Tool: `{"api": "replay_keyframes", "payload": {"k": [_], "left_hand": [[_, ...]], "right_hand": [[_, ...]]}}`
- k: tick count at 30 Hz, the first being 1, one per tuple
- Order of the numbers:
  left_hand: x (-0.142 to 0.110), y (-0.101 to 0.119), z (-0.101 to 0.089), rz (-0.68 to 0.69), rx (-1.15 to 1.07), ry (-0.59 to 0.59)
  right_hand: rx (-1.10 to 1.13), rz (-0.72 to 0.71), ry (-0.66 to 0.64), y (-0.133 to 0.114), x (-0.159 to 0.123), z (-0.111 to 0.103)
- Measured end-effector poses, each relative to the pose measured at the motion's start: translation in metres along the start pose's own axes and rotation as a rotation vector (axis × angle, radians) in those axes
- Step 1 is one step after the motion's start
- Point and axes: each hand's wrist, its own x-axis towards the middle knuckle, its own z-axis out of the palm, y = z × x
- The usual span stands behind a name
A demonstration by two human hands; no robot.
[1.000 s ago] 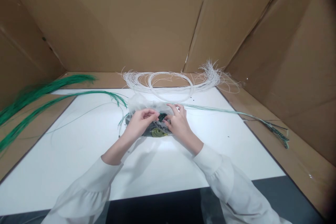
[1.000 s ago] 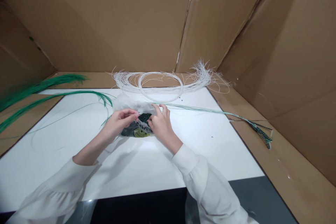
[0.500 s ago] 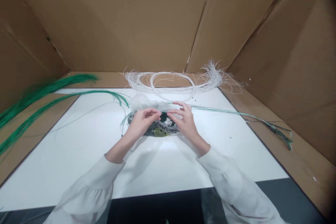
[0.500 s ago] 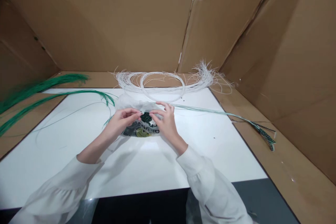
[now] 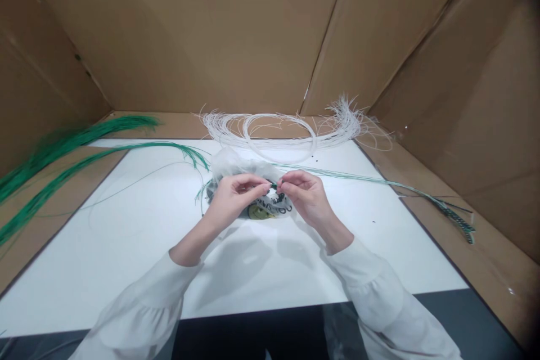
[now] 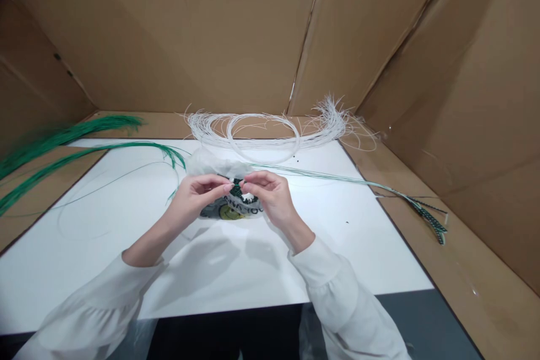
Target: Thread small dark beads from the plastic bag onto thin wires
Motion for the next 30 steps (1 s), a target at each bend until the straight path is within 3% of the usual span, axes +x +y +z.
{"api": "replay_keyframes", "payload": {"k": [10,30], "left_hand": [[-0.0003,-0.0017,0.0016,-0.014,0.036,0.022],[-0.0007,-0.0036,0.0018,0.011,0.129,0.031]], "right_hand": [[-0.053,0.066,0.027,-0.0027,-0.0012,-0.0020],[-0.115,0.032,0.019,-0.0021,-0.0025,-0.0034]]}}
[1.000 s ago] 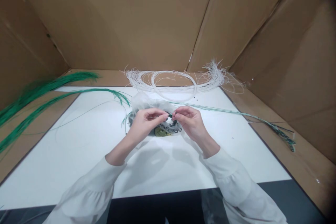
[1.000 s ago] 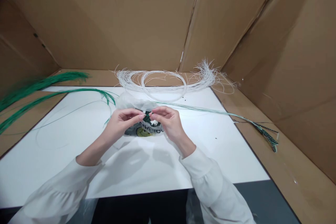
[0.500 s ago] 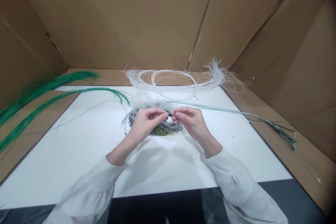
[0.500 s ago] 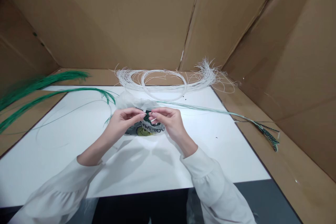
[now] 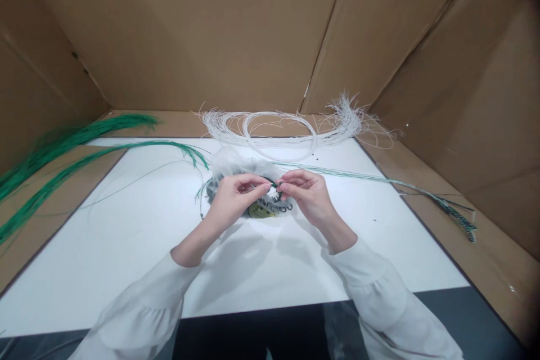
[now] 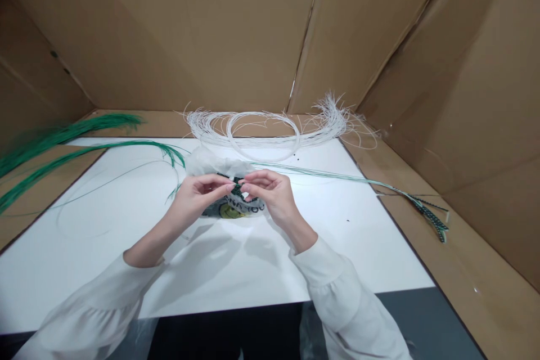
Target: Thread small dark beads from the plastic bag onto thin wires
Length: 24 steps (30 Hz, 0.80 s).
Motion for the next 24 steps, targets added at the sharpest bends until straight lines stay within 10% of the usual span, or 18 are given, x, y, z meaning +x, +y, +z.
{"api": "replay_keyframes", "payload": {"k": [24], "left_hand": [[-0.0036,0.0050,0.0028,0.210,0.434,0.097]], "right_hand": [[-0.551,-0.320,0.070,0.0009,-0.0069,0.0020]]}}
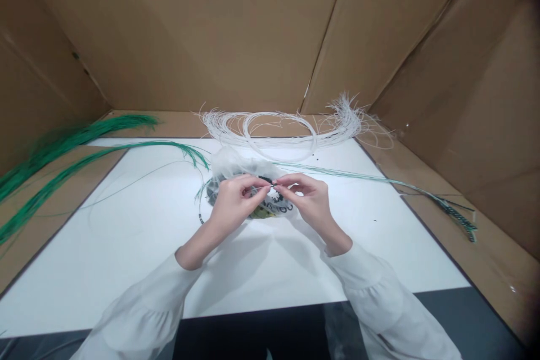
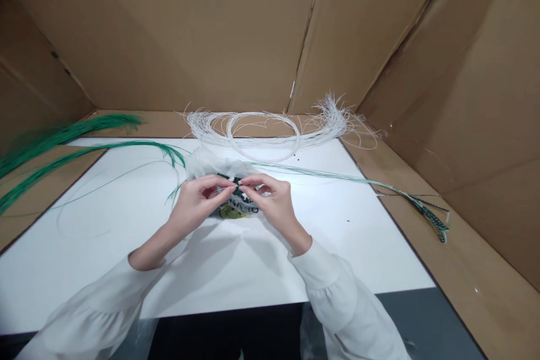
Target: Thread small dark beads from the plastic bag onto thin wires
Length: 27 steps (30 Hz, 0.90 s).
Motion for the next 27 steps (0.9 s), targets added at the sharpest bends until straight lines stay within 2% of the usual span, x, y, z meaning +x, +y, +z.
{"api": "replay_keyframes", "payload": {"k": [11,23,27], "left_hand": [[0.0006,-0.0005,0.0010,0.055,0.025,-0.014],[0.0005,-0.0007,0.0007,0.050,0.023,-0.036],[0.0010,-0.0014,0.0010,0.065,0.043,-0.045]], "right_hand": [[-0.107,-0.095,-0.022,-0.0066,-0.0024,-0.0010],[-0.115,-0.105,-0.019,-0.0052,-0.0027,-0.0014],[-0.204,-0.174,-0.043,-0.0019,-0.0036,-0.0027]]}}
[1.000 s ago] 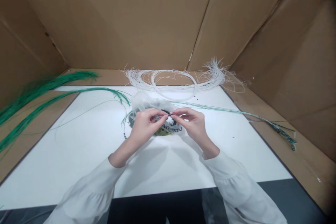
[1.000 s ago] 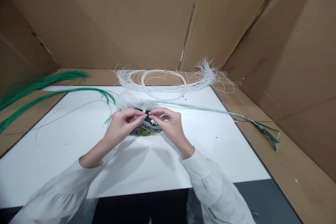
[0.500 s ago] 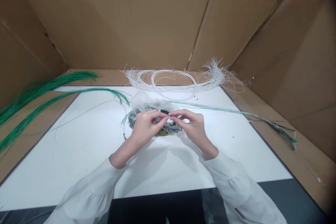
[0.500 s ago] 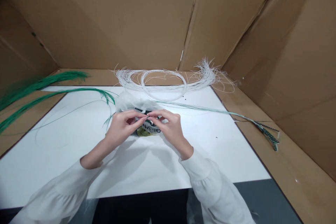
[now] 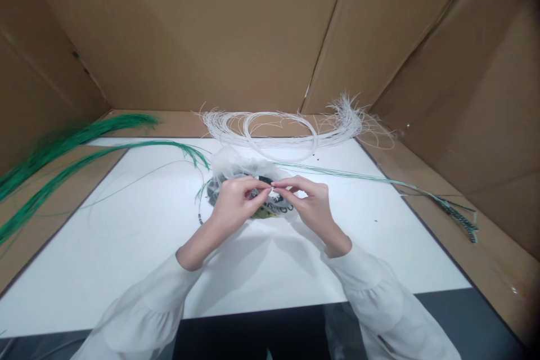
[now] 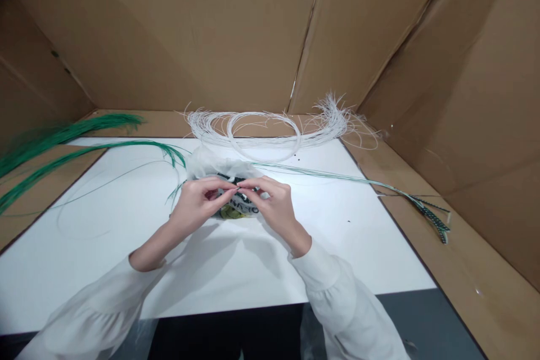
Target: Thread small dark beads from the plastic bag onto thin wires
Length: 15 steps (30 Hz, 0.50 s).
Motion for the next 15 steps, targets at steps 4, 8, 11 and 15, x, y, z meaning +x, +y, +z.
{"api": "replay_keyframes", "payload": {"k": [4,8,11,15], "left_hand": [[0.0000,-0.0032,0.0016,0.039,0.064,-0.044],[-0.0002,-0.0039,0.0023,0.029,0.064,-0.073],[-0.0001,-0.0014,0.0017,-0.043,-0.012,-0.096],[0.0010,0.0010,0.0008,-0.129,-0.065,-0.106]], "right_hand": [[-0.127,-0.136,-0.041,0.0071,-0.0018,0.0003],[-0.179,-0.169,-0.043,0.0104,-0.0014,0.0005],[-0.182,-0.168,-0.048,0.0093,-0.0001,0.0003],[-0.175,-0.192,-0.063,0.0075,0.0006,0.0003]]}}
